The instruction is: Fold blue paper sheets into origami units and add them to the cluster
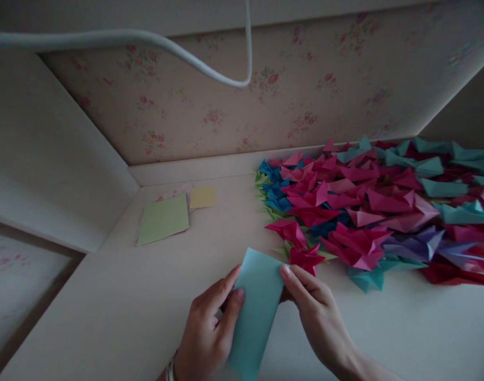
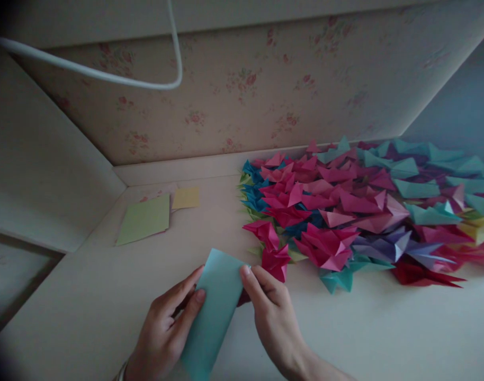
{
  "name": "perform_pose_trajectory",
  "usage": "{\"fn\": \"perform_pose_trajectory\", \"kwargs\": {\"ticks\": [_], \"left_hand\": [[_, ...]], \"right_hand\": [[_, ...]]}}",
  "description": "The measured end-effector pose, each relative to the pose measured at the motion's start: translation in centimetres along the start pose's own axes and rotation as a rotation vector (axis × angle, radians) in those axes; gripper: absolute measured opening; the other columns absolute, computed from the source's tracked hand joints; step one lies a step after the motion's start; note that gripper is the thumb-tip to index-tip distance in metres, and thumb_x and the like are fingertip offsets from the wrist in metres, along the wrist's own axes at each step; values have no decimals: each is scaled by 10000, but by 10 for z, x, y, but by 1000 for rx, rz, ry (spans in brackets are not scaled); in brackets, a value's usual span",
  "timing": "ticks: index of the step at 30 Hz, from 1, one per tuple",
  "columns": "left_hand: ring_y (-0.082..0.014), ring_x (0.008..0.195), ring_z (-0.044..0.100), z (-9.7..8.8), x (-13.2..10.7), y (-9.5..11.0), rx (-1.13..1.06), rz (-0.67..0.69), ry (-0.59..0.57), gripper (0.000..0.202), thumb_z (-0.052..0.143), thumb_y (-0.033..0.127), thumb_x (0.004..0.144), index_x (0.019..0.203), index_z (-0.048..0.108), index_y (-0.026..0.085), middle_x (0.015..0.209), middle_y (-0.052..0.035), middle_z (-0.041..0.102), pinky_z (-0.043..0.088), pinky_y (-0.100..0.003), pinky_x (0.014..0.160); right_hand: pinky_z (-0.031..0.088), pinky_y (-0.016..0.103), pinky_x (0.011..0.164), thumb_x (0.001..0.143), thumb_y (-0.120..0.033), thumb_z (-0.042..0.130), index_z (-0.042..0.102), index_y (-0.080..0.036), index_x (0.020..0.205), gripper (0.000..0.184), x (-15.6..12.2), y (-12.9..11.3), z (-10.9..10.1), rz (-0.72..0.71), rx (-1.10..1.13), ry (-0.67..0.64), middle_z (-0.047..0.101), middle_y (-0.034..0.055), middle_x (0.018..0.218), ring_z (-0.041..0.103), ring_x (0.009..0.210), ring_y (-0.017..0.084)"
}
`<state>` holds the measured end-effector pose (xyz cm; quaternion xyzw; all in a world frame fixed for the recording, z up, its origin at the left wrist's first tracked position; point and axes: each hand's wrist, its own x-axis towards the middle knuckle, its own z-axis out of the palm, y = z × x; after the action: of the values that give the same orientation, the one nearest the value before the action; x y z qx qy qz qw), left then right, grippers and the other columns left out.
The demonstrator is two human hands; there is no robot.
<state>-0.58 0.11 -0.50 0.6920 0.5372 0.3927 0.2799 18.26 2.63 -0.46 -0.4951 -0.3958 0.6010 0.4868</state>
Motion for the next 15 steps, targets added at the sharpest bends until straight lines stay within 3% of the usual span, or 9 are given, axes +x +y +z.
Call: {"fn": "perform_pose_trajectory", "kwargs": {"ticks": [8, 15], "left_hand": [[-182, 1086, 719, -2, 1, -1, 68, 85, 40, 342, 561, 210, 964, 1293, 652, 217, 1213, -57, 755, 552, -192, 921], [-183, 1067, 726, -4, 1, -5, 150, 74, 151, 316, 559, 214, 963, 1259, 669, 195, 1198, -74, 758, 559, -188, 900]], "right_hand": [[454, 267, 610, 920, -550, 581, 587, -178, 674, 446, 3, 1, -1, -44, -42, -10, 558, -13, 625, 552, 620, 154], [451, 254, 612, 930, -572, 540, 589, -166, 691, 474, -7, -1, 4, 30, -211, -236, 597, 14, 659, 590, 656, 164]]}}
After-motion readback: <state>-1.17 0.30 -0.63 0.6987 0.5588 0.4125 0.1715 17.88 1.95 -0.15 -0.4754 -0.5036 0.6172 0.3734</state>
